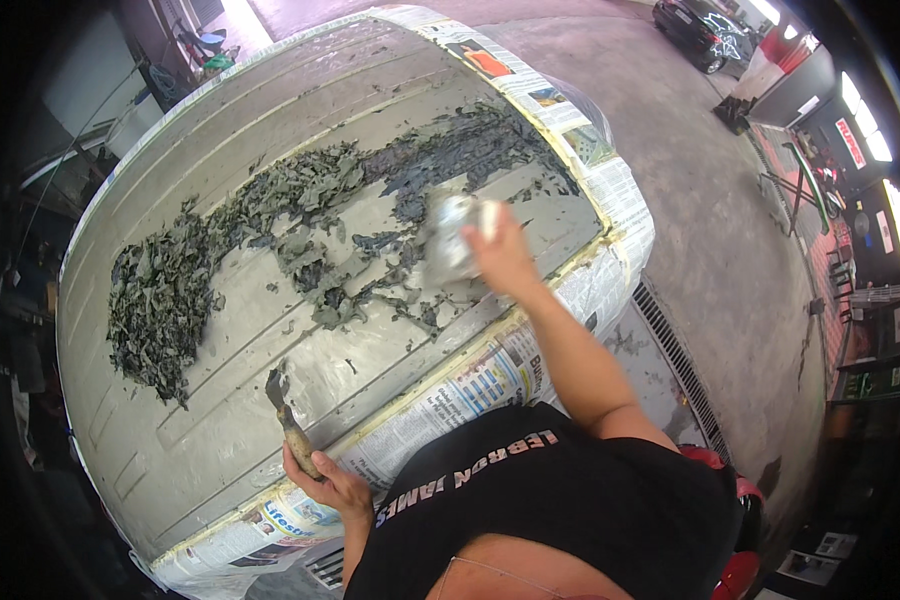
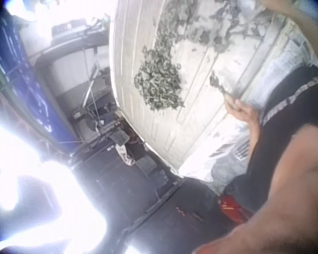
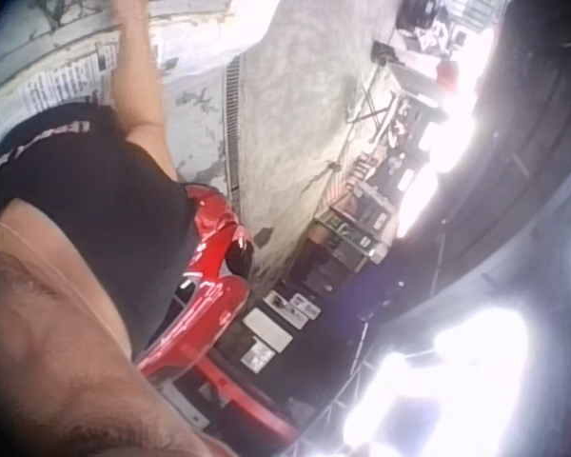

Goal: The person scrapes a gray compound from the hood of a car using a small metal scraper. The hood is covered with newspaper. The person repeatedly scrapes the compound and transfers it onto a larger putty knife held in the other hand.

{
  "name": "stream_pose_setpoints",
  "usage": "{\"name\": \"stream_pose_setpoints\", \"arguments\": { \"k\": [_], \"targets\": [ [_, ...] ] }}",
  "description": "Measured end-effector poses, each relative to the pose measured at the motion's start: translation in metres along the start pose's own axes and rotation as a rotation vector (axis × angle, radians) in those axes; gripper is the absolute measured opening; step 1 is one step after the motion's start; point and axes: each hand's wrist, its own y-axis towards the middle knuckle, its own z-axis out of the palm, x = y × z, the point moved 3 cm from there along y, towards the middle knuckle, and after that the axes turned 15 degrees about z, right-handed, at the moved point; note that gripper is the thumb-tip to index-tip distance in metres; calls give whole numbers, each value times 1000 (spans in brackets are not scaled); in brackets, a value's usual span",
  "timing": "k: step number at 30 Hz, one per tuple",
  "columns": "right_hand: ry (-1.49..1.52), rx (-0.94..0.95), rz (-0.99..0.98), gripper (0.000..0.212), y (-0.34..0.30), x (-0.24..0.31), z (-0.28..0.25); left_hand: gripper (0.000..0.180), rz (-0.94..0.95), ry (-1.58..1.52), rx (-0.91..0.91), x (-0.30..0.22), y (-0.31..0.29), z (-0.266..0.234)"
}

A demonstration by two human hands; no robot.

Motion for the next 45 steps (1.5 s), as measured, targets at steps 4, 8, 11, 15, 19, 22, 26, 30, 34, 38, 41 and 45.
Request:
{"name": "stream_pose_setpoints", "arguments": {
  "k": [4, 8, 11, 15, 19, 22, 26, 30, 34, 38, 41, 45],
  "targets": [
    [60, -306, 49, 40, 57, -62, -100, 50, 18, 20, 0, -4, 1, 3],
    [311, -353, 285, 34, 76, -97, -133, 50, 32, 54, 49, -4, 1, 1],
    [313, -313, 293, 29, 79, -95, -118, 50, 36, 40, 52, -3, 3, 2],
    [258, -158, 256, 30, 76, -68, -74, 49, 16, 58, 59, -5, 6, 2],
    [-40, -20, -59, 41, 29, -34, -34, 49, 9, 28, 40, -4, 4, 3],
    [32, -162, 44, 41, 60, -64, -70, 50, 18, 15, 18, -6, 4, 2],
    [199, -176, 111, 35, 106, -93, -129, 49, 27, -7, 33, -2, 3, 4],
    [-73, -201, 80, 37, 97, -70, -98, 49, 35, 30, 73, -4, 4, 5],
    [-121, 2, -122, 36, 24, -23, -15, 50, 21, 50, 68, -6, 6, 5],
    [120, 13, 68, 32, 18, -28, -48, 50, 15, 58, 20, -5, 3, 0],
    [325, -217, 163, 26, 53, -87, -112, 50, 25, 80, 35, -5, 4, 2],
    [254, -327, 365, 29, 62, -98, -137, 50, 31, 87, 53, -3, 2, 1]
  ]
}}
